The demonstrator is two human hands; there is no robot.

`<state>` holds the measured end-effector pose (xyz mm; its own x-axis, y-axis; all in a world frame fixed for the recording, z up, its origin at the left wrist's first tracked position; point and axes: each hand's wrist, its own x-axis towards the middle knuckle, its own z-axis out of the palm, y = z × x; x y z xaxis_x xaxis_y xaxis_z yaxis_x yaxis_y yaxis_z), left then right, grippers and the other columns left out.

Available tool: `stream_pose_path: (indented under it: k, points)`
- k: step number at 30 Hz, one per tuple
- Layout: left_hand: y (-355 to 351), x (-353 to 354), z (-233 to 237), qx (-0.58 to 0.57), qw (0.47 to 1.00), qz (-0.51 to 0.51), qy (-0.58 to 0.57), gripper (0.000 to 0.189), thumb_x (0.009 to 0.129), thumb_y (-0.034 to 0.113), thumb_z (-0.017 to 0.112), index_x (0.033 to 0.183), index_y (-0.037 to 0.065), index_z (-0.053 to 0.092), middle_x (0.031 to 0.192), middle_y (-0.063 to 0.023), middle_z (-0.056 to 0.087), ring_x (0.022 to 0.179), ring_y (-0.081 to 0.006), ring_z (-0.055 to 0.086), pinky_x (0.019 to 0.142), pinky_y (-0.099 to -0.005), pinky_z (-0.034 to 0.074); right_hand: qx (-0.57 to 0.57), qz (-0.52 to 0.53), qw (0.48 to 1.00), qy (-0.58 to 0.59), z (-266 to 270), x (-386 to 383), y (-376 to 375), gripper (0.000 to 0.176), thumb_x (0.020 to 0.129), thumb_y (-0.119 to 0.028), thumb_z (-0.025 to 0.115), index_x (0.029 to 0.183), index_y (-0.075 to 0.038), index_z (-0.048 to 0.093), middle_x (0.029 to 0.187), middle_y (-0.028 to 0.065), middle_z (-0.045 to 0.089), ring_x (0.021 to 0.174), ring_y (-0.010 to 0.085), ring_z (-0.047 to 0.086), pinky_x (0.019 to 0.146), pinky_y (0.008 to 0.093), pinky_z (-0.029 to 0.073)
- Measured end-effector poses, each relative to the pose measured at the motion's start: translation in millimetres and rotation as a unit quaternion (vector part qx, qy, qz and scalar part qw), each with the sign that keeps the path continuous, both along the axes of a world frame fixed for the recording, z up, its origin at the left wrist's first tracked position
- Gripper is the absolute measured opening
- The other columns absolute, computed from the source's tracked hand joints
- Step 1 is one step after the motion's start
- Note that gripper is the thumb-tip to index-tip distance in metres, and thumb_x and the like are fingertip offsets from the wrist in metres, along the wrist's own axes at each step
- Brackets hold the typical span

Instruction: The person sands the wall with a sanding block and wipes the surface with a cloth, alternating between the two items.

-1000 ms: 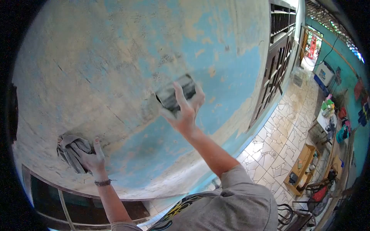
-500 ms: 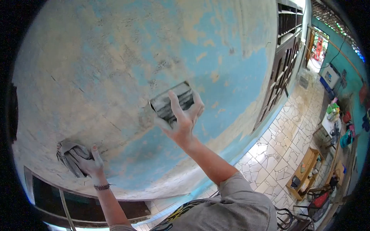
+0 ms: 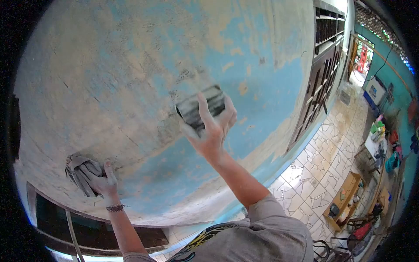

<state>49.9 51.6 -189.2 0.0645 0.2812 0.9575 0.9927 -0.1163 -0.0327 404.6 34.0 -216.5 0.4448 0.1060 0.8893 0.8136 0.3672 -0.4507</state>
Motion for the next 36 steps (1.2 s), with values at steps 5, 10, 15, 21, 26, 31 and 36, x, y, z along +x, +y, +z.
stream_pose_path:
  k: [5,10,15,21,26,31,36]
  points:
    - [0,0,2,0.020,0.999,0.004,0.027,0.096,0.086,0.058,0.064,0.142,-0.013,0.033,0.145,-0.0351,0.035,0.137,-0.0494,0.030,0.114,-0.0521,0.022,0.058,-0.027,0.996,-0.057,105,33,20,0.075,0.066,-0.034,0.084,0.134,-0.013,0.060,0.132,0.0258,0.042,0.121,0.0422,0.034,0.099,0.0554,0.025]
    - [1,-5,-4,0.003,1.000,0.026,0.012,0.098,0.085,0.061,0.063,0.142,-0.013,0.033,0.146,-0.0356,0.034,0.137,-0.0497,0.029,0.114,-0.0533,0.021,0.033,-0.015,0.998,-0.050,81,33,13,0.077,0.065,-0.034,0.085,0.134,-0.012,0.060,0.133,0.0253,0.040,0.120,0.0418,0.035,0.099,0.0538,0.027]
    - [2,-4,-2,0.002,1.000,0.010,0.009,0.103,0.081,0.063,0.066,0.142,-0.013,0.032,0.146,-0.0370,0.032,0.137,-0.0515,0.028,0.113,-0.0562,0.020,-0.008,-0.014,1.000,0.006,-4,17,4,0.076,0.065,-0.035,0.085,0.132,-0.011,0.061,0.130,0.0259,0.045,0.123,0.0408,0.035,0.099,0.0532,0.027]
    - [2,-3,-4,-0.013,1.000,0.014,-0.012,0.104,0.082,0.063,0.065,0.143,-0.013,0.031,0.145,-0.0376,0.033,0.137,-0.0514,0.028,0.113,-0.0559,0.019,0.124,-0.067,0.987,-0.082,135,48,35,0.079,0.063,-0.039,0.085,0.132,-0.009,0.062,0.124,0.0207,0.056,0.122,0.0370,0.041,0.103,0.0509,0.028]
    - [2,-4,-5,-0.013,1.000,0.013,-0.008,0.105,0.081,0.063,0.065,0.143,-0.015,0.030,0.145,-0.0379,0.033,0.137,-0.0522,0.028,0.114,-0.0554,0.019,0.116,-0.070,0.990,-0.031,222,45,33,0.070,0.067,-0.039,0.080,0.131,-0.014,0.062,0.120,0.0187,0.057,0.120,0.0363,0.043,0.102,0.0491,0.032]
    - [0,0,-4,0.007,1.000,0.008,0.003,0.096,0.087,0.057,0.064,0.143,-0.013,0.030,0.149,-0.0337,0.032,0.141,-0.0468,0.026,0.116,-0.0519,0.019,0.100,-0.054,0.991,-0.066,113,53,26,0.077,0.063,-0.035,0.083,0.132,-0.008,0.061,0.125,0.0199,0.055,0.121,0.0378,0.043,0.103,0.0499,0.030]
    - [4,-4,-6,-0.009,0.999,0.000,-0.032,0.103,0.081,0.060,0.067,0.142,-0.015,0.031,0.146,-0.0368,0.033,0.139,-0.0508,0.027,0.115,-0.0546,0.019,0.016,-0.023,1.000,-0.012,-18,36,-1,0.075,0.060,-0.029,0.085,0.126,-0.001,0.063,0.123,0.0249,0.052,0.118,0.0403,0.043,0.100,0.0508,0.034]
